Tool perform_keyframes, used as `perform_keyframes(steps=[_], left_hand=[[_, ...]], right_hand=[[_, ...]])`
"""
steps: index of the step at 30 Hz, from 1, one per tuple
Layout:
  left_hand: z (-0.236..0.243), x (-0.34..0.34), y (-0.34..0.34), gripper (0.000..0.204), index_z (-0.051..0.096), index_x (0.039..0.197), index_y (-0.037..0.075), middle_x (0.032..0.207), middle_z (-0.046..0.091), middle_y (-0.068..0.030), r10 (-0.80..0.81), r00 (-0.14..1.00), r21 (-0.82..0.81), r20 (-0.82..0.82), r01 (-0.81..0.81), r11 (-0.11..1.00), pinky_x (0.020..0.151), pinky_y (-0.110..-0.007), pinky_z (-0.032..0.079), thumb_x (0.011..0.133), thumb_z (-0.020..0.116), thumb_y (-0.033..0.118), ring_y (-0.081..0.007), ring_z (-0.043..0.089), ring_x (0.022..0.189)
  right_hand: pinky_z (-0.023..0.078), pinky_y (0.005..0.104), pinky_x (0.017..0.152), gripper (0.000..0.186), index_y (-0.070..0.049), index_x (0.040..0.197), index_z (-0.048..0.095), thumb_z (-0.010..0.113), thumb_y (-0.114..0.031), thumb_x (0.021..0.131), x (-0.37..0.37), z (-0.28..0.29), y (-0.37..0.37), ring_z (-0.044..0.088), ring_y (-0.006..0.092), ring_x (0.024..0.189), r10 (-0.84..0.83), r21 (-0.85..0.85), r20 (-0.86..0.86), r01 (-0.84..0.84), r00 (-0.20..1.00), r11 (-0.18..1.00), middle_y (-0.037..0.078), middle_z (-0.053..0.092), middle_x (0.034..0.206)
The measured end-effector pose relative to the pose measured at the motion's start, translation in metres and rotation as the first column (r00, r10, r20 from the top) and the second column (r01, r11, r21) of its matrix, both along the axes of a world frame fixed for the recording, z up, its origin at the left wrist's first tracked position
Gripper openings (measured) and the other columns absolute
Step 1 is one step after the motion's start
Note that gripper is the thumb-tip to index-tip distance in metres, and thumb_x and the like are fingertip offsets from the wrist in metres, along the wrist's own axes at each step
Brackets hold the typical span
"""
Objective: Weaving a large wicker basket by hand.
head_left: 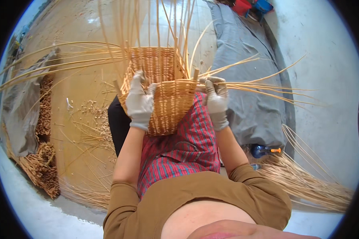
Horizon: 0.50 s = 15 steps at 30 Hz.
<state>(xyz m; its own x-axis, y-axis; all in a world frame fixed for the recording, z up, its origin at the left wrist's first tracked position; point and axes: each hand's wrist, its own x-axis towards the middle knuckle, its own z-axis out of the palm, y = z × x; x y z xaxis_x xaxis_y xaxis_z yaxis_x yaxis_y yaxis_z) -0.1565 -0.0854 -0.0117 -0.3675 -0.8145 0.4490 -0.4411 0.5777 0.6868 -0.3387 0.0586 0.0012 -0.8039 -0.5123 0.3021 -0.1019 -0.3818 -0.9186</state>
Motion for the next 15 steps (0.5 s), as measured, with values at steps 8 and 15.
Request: perform_keyframes(steps=[8,15], left_hand=[[0.022,-0.062,0.043,0.082,0.035,0.153,0.041,0.132,0.055,-0.0176,-0.323,0.837,0.209,0.442,0.254,0.944,0.076,-0.048,0.056,0.085,0.073,0.015,-0.0393,0.068,0.091],[0.012,-0.058,0.046,0.072,0.047,0.146,0.041,0.142,0.05,-0.0215,-0.347,0.847,0.127,0.403,0.323,0.938,0.078,-0.043,0.058,0.084,0.074,0.017,-0.0366,0.07,0.092]], right_hand=[[0.055,0.034,0.067,0.016,-0.003,0.104,0.064,0.064,-0.014,0.092,-0.072,0.057,-0.066,0.066,0.0316,0.071,-0.072,0.031,-0.975,0.445,0.212,0.895,0.019,0.066,0.08],[0.054,0.0297,0.054,0.03,-0.006,0.13,0.054,0.041,-0.022,0.109,-0.106,0.028,0.001,0.043,0.0076,0.048,-0.201,0.144,-0.089,0.212,0.976,0.967,-0.002,0.043,0.06]])
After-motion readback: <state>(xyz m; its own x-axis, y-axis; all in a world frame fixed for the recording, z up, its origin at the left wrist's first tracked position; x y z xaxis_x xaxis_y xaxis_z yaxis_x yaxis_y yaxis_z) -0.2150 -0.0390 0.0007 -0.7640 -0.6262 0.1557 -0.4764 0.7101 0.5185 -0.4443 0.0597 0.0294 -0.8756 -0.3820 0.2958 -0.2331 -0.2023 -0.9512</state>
